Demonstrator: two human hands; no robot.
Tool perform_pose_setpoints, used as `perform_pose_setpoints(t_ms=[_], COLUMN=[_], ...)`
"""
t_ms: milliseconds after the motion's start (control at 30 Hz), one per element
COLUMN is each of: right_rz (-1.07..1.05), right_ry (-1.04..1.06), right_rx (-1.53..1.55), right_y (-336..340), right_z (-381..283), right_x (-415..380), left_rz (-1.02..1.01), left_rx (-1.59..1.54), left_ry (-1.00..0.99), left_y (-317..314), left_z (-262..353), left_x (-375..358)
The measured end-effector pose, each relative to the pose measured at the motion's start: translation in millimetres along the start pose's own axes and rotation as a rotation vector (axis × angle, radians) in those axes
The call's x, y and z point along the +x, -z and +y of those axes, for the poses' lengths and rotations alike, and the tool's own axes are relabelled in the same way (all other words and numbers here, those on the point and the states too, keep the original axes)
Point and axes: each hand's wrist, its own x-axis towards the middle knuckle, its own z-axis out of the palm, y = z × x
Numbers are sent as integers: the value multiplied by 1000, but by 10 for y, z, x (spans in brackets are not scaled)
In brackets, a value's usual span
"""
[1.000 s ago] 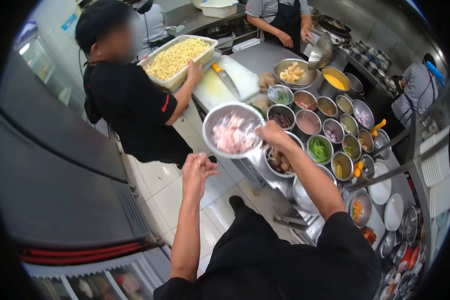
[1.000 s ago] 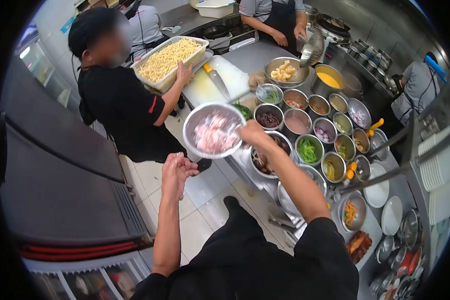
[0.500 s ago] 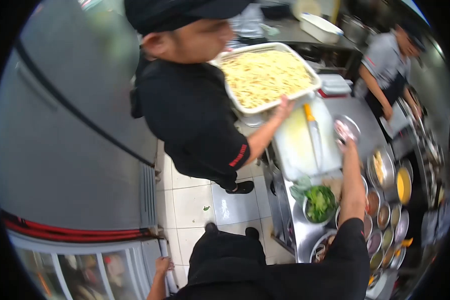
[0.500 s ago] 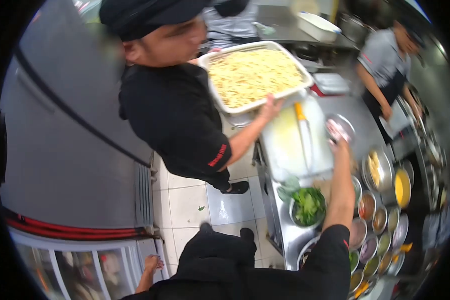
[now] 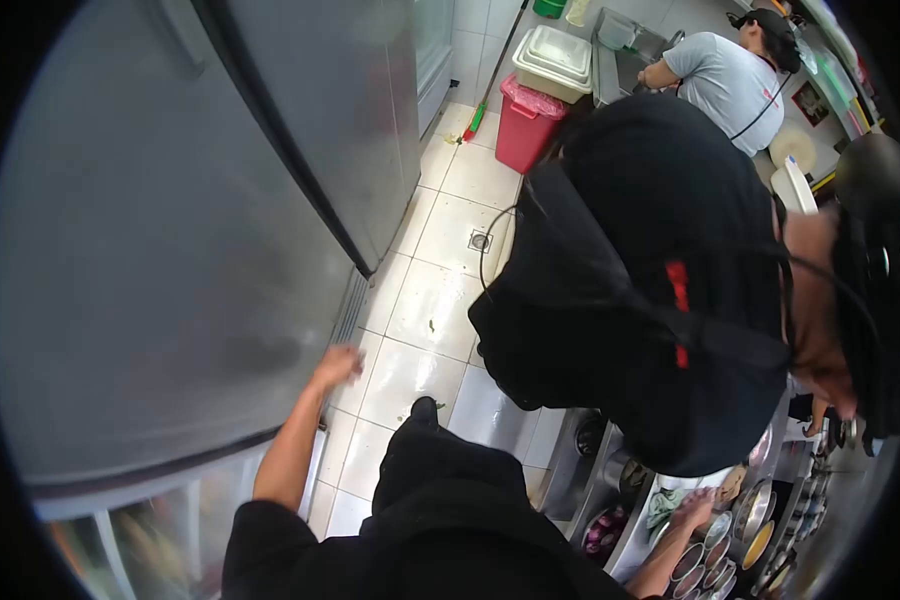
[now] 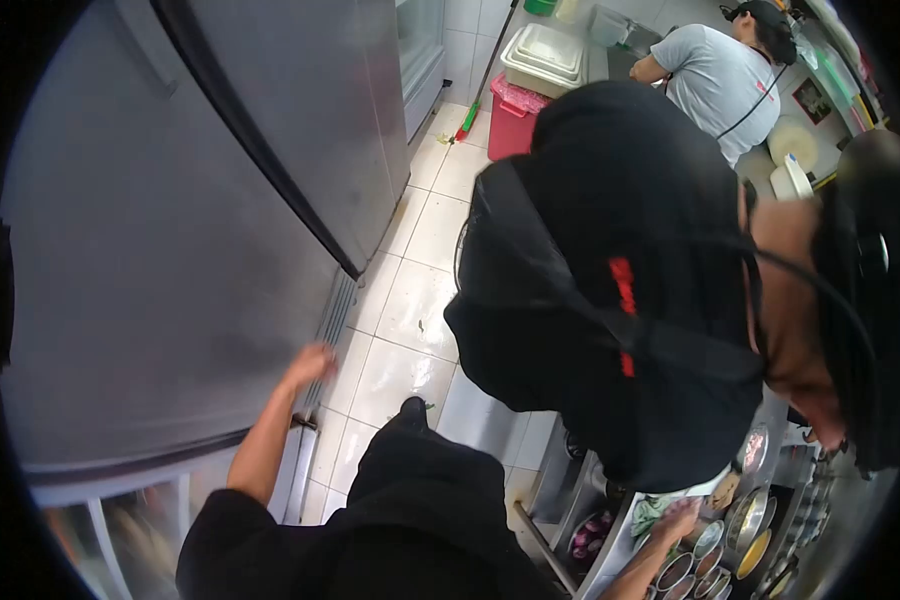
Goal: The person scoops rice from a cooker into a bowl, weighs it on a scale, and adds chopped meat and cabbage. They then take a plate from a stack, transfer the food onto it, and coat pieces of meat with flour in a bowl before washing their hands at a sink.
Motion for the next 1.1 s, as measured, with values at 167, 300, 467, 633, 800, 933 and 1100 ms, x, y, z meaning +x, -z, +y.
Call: perform_pose_setpoints(t_ms=[167,300,467,633,800,933,1100], right_rz=[74,371,409,108,259,240,388], right_ry=[220,-501,-641,77,-44,-58,-135], right_rx=[-649,-202,-388,-1807,-3116,-2651,-2548], right_y=[338,-163,-777,-2624,-4612,-4958,-4749], right_z=[1267,1837,2483,1930,421,-130,-3], right_x=[-692,-1659,-2037,-191,1357,955,871], left_rz=[-50,-71,17,-143,-269,-309,-495], left_rx=[-42,29,97,132,-121,-26,143], left_ry=[-340,-331,-144,97,233,238,-150], left_y=[500,926,1387,1294,1243,847,-308], left_z=[1821,2554,2511,2206,2353,2757,4219], left_x=[1291,2102,2317,2547,2747,3545,4733])
